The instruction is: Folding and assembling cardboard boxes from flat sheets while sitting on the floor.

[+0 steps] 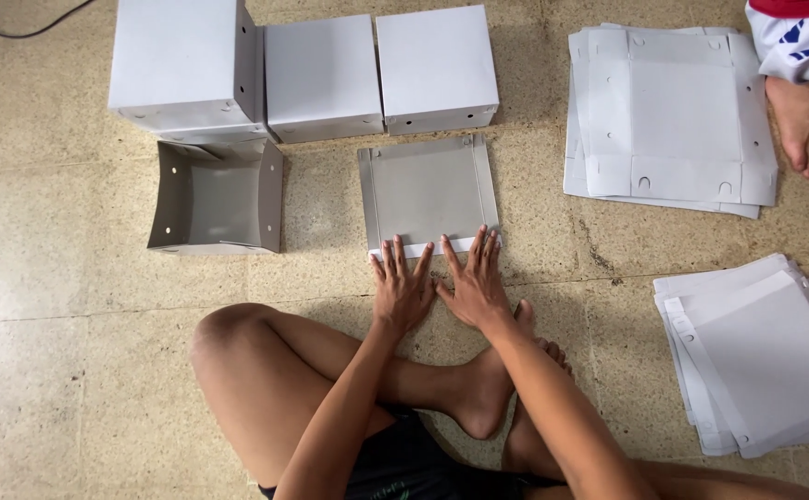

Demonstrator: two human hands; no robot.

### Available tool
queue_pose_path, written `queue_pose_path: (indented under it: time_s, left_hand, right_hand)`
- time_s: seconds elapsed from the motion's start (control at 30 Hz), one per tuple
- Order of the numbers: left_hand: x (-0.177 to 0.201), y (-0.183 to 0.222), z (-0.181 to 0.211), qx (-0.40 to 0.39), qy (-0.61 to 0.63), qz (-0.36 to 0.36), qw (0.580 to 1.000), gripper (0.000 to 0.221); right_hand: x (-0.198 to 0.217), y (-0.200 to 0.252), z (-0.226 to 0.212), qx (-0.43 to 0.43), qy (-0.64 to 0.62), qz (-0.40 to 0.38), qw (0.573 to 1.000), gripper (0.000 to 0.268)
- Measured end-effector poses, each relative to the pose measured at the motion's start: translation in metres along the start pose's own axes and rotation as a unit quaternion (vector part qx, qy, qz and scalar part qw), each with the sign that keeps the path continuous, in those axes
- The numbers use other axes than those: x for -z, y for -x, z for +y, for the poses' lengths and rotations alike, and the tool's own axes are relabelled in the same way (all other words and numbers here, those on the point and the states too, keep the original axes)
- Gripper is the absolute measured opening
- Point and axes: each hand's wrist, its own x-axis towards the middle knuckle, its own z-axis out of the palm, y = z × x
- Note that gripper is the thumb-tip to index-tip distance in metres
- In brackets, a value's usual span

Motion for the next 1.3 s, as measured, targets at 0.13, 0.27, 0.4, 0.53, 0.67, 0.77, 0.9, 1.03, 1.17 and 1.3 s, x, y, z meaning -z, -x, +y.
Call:
queue_pose_path:
  time_s: [0.13,0.27,0.4,0.53,0.67,0.77,0.9,1.03,1.17,1.3]
  left_hand:
    - [-0.011,0.0,-0.003,0.005,-0.027,-0.002,1.0,0.074]
    - [-0.017,-0.002,-0.007,-0.018,-0.053,-0.014,0.998,0.074]
    - [-0.023,-0.014,-0.012,-0.026,-0.059,-0.047,0.997,0.069]
    - [-0.038,-0.001,-0.008,-0.02,-0.081,-0.006,0.997,0.07]
    - [-0.032,-0.01,-0.018,-0.046,-0.058,0.016,0.997,0.068]
    - [-0.03,0.005,-0.021,-0.071,-0.06,0.0,0.996,0.068]
    - [-0.042,0.003,-0.033,-0.105,-0.087,0.013,0.991,0.069]
    - [-0.03,0.008,-0.038,-0.125,-0.097,0.002,0.987,0.069]
    - [-0.015,0.015,-0.051,-0.14,-0.066,-0.057,0.986,0.065]
    - [0.014,0.014,-0.076,-0.144,-0.024,-0.14,0.979,0.059]
  right_hand:
    - [-0.017,0.0,0.001,0.008,-0.016,0.04,0.999,0.081]
    - [-0.008,0.004,-0.001,0.012,0.046,0.022,0.999,0.082]
    - [-0.002,-0.002,-0.001,-0.001,0.054,-0.027,0.998,0.087]
    - [-0.01,0.0,-0.002,0.001,0.065,-0.037,0.997,0.094]
    - [-0.002,-0.005,-0.008,-0.008,0.15,-0.081,0.985,0.101]
    - [-0.006,0.011,-0.011,0.008,0.175,-0.086,0.981,0.107]
    - [-0.018,0.009,-0.011,0.016,0.149,-0.072,0.986,0.112]
    - [-0.047,0.0,-0.009,0.027,0.148,-0.08,0.985,0.11]
    - [-0.028,0.008,-0.031,0.021,0.13,-0.118,0.984,0.108]
    - [-0.015,0.014,-0.069,0.005,0.106,-0.152,0.983,0.116]
